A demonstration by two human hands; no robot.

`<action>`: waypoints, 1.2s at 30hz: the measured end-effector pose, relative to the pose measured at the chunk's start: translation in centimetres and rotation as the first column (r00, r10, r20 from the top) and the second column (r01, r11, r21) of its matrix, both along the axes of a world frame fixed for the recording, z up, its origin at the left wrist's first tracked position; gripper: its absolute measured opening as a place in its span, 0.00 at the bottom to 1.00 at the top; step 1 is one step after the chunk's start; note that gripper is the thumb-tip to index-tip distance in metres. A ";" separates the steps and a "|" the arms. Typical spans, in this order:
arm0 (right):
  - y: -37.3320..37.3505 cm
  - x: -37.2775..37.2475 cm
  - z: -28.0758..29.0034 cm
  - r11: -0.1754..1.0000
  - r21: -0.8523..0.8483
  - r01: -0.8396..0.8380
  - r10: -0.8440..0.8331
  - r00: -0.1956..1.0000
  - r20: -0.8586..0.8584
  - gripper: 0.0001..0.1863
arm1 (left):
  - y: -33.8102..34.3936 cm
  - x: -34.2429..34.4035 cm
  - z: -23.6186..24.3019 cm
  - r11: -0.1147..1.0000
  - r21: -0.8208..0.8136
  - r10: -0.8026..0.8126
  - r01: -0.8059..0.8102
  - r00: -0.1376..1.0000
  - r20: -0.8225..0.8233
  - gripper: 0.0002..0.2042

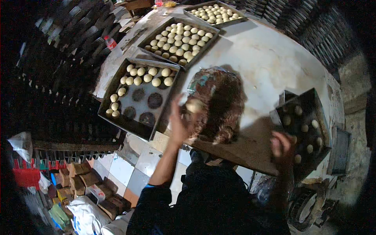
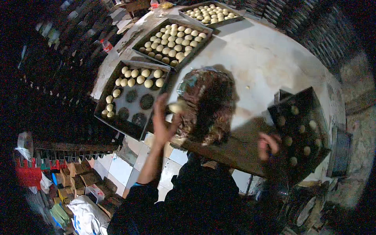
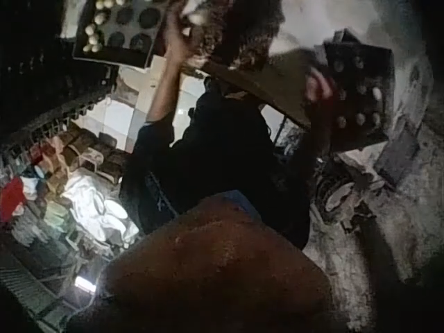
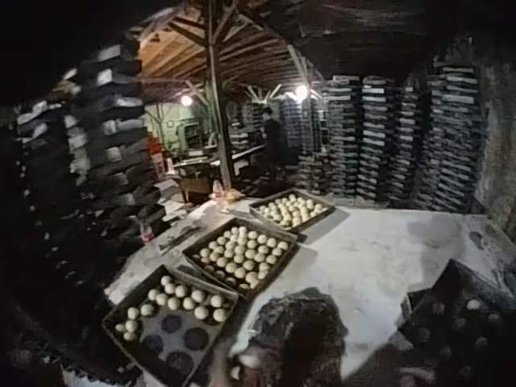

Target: Shaping dough balls and filling them with chocolate paste in a bakery setting.

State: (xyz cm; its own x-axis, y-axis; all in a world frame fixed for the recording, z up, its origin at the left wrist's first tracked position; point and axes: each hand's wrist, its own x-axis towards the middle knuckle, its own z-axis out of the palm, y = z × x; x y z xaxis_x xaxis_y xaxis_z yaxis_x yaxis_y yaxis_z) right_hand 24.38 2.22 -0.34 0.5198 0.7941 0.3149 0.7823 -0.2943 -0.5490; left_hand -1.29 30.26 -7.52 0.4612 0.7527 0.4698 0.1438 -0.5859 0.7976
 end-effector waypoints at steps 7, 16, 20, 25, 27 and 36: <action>1.6 -1.7 -2.0 0.928 0.357 -0.110 0.357 0.543 -0.760 0.21 | -16.7 9.0 6.0 0.936 -0.020 -0.353 0.353 0.934 -0.058 0.50; -1.6 -4.2 2.4 0.803 0.460 -0.381 0.484 0.866 -0.128 0.28 | -23.2 7.7 6.9 0.850 -0.482 -0.056 0.214 0.946 0.321 0.17; -2.7 -8.5 1.8 0.820 0.531 -0.212 0.425 0.848 -0.318 0.14 | -25.6 5.7 7.1 0.997 0.074 -0.002 -0.012 0.984 0.177 0.23; 0.4 -17.4 -1.8 0.759 0.627 -0.177 0.449 0.839 -0.306 0.09 | -26.3 -1.6 7.2 0.860 -0.472 -0.041 0.195 0.947 0.318 0.29; 3.0 -19.4 -4.0 0.732 0.612 -0.300 0.550 0.790 -0.271 0.13 | -26.0 -6.1 7.0 0.752 -0.652 0.105 -0.095 0.994 -0.024 0.22; 3.9 -24.8 -7.9 0.786 0.365 -0.498 0.602 0.485 -0.634 0.21 | -25.2 -13.4 2.7 0.320 -0.916 0.224 0.241 0.920 0.320 0.14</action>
